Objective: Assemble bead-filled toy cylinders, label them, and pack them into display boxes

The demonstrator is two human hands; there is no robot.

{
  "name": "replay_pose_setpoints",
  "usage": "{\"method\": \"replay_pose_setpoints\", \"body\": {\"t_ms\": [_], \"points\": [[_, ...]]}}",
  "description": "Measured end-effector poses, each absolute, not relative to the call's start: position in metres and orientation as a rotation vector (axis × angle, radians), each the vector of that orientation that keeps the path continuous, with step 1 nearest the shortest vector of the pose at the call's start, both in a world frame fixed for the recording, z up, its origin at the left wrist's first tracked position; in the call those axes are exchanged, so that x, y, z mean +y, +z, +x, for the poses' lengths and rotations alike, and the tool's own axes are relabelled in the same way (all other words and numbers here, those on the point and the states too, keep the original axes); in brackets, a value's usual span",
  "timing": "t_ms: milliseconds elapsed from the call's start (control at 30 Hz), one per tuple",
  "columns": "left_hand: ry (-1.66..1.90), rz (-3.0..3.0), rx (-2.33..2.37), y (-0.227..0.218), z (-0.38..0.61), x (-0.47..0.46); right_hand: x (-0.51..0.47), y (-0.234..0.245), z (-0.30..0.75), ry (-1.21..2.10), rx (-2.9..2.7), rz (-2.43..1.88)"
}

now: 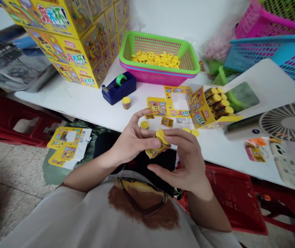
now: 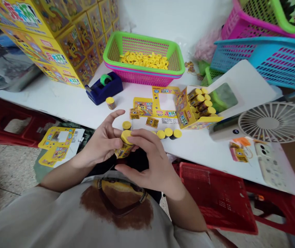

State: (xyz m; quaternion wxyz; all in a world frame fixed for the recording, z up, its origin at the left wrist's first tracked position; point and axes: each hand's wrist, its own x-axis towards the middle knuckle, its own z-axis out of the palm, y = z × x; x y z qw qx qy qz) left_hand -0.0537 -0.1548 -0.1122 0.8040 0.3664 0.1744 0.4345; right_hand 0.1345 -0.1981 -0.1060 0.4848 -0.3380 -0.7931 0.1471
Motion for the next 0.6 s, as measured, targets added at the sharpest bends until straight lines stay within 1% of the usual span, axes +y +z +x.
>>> {"method": "replay_pose_setpoints", "body": {"t_ms": [133,233,300,500,600], "points": [[0.905,0.814,0.286,-0.114,-0.049,-0.156,-0.194,-0.116,0.126,0.345,-1.832,-0.802],[0.799,0.972,0.237,-0.114,-0.047,-0.158,-0.193,-0.116,0.123,0.353,-1.892,-0.783],[0.75,1.065,0.28,-0.113,-0.047,-0.159,-0.193,-0.115,0.122,0.346,-1.912,-0.752],[0.82,1.175,0.486,-0.108,-0.047,-0.167,-0.19,-0.121,0.123,0.245,-1.958,-0.705],[0.802,1.232,0.435,-0.106,-0.048,-0.17,-0.19,-0.124,0.127,0.236,-1.992,-0.647]]}}
